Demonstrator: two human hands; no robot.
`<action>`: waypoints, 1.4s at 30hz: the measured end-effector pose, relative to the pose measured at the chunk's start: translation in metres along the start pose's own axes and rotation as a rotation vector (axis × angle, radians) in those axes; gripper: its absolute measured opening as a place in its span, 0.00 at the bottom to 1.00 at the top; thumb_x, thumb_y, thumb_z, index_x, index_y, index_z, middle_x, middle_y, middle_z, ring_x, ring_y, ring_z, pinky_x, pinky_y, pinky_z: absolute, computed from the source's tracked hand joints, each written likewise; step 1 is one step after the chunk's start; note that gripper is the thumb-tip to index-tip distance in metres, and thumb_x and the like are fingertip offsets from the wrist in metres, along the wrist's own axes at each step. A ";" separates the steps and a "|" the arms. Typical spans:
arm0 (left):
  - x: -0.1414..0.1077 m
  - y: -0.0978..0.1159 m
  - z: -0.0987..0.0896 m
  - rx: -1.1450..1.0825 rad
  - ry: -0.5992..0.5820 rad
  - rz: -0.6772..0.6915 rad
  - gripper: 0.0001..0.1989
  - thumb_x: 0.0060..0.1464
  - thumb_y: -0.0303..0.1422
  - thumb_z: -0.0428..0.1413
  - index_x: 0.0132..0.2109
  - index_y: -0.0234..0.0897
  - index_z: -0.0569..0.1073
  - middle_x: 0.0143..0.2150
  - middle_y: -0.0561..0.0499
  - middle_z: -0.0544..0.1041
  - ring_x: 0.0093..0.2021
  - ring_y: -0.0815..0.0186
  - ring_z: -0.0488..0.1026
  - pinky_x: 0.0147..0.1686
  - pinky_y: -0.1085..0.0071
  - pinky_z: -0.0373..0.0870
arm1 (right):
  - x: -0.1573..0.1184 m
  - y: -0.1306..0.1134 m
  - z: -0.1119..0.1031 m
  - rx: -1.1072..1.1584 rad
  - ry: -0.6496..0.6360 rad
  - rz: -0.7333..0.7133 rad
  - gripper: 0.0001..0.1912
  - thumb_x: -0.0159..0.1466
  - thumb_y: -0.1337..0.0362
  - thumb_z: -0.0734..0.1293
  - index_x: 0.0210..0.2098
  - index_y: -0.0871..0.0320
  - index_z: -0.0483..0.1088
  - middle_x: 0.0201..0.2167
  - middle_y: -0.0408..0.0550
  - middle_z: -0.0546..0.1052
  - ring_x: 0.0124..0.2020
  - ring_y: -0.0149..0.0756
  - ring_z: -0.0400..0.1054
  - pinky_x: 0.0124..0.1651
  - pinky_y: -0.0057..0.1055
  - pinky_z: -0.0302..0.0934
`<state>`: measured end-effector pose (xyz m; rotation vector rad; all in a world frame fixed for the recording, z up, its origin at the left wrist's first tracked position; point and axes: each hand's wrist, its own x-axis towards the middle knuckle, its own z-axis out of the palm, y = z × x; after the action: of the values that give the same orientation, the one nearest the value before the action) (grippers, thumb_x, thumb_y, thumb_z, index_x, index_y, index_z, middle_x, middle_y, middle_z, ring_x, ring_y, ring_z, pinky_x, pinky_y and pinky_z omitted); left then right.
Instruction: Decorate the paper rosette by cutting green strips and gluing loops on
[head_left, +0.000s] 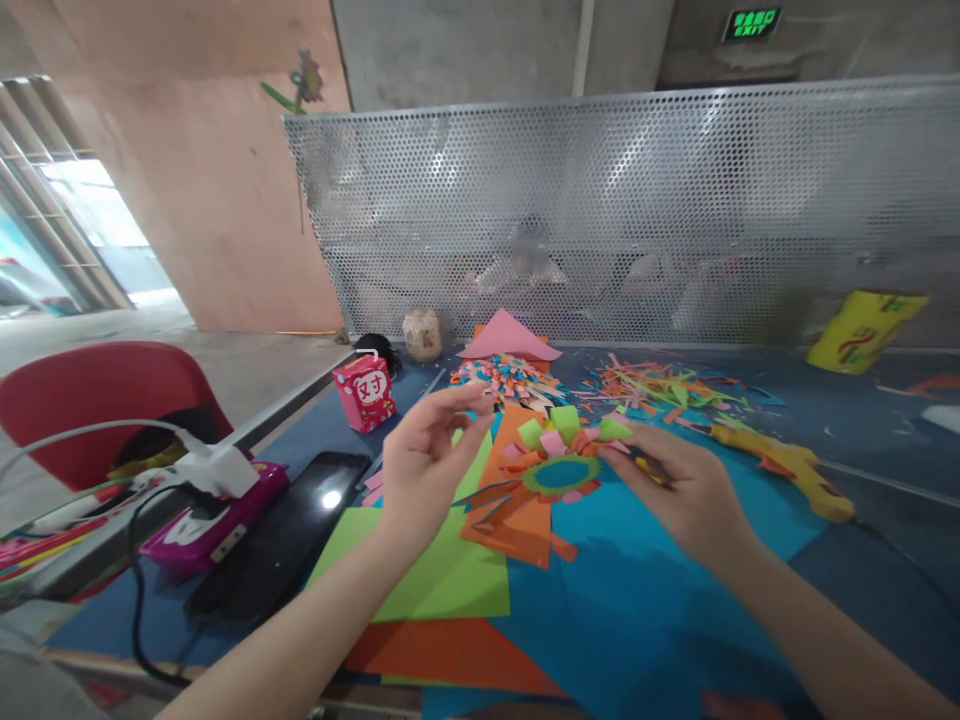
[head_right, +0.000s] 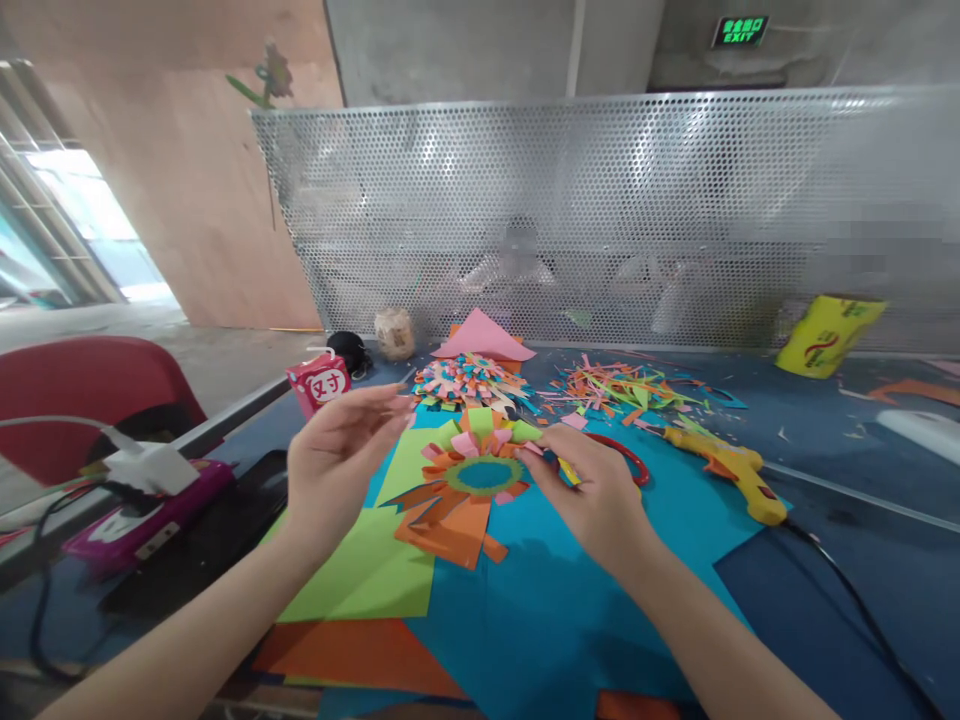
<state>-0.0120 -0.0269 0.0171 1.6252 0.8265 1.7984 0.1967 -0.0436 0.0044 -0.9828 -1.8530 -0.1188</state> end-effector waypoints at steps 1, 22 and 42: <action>0.002 0.000 -0.001 -0.002 0.064 0.017 0.10 0.44 0.26 0.57 0.38 0.38 0.72 0.34 0.52 0.76 0.37 0.69 0.73 0.39 0.73 0.70 | 0.000 0.001 0.000 0.010 0.005 0.010 0.03 0.57 0.68 0.62 0.28 0.57 0.68 0.24 0.44 0.74 0.26 0.31 0.69 0.26 0.23 0.63; -0.011 0.001 0.002 -0.397 -0.499 -0.998 0.16 0.49 0.44 0.49 0.25 0.34 0.66 0.22 0.54 0.65 0.21 0.74 0.62 0.16 0.79 0.53 | -0.012 -0.017 -0.029 -0.674 0.107 -0.873 0.11 0.59 0.68 0.61 0.38 0.54 0.72 0.41 0.39 0.75 0.36 0.34 0.67 0.37 0.34 0.62; -0.011 0.007 0.004 -0.172 -0.473 -0.888 0.12 0.44 0.36 0.56 0.22 0.33 0.66 0.17 0.57 0.65 0.16 0.78 0.62 0.19 0.80 0.57 | -0.021 -0.020 -0.025 -0.669 0.016 -0.782 0.13 0.62 0.69 0.57 0.41 0.51 0.70 0.42 0.37 0.74 0.41 0.34 0.66 0.44 0.38 0.59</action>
<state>-0.0070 -0.0390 0.0156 1.1964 0.9249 0.8006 0.2053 -0.0810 0.0065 -0.6021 -2.1300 -1.2708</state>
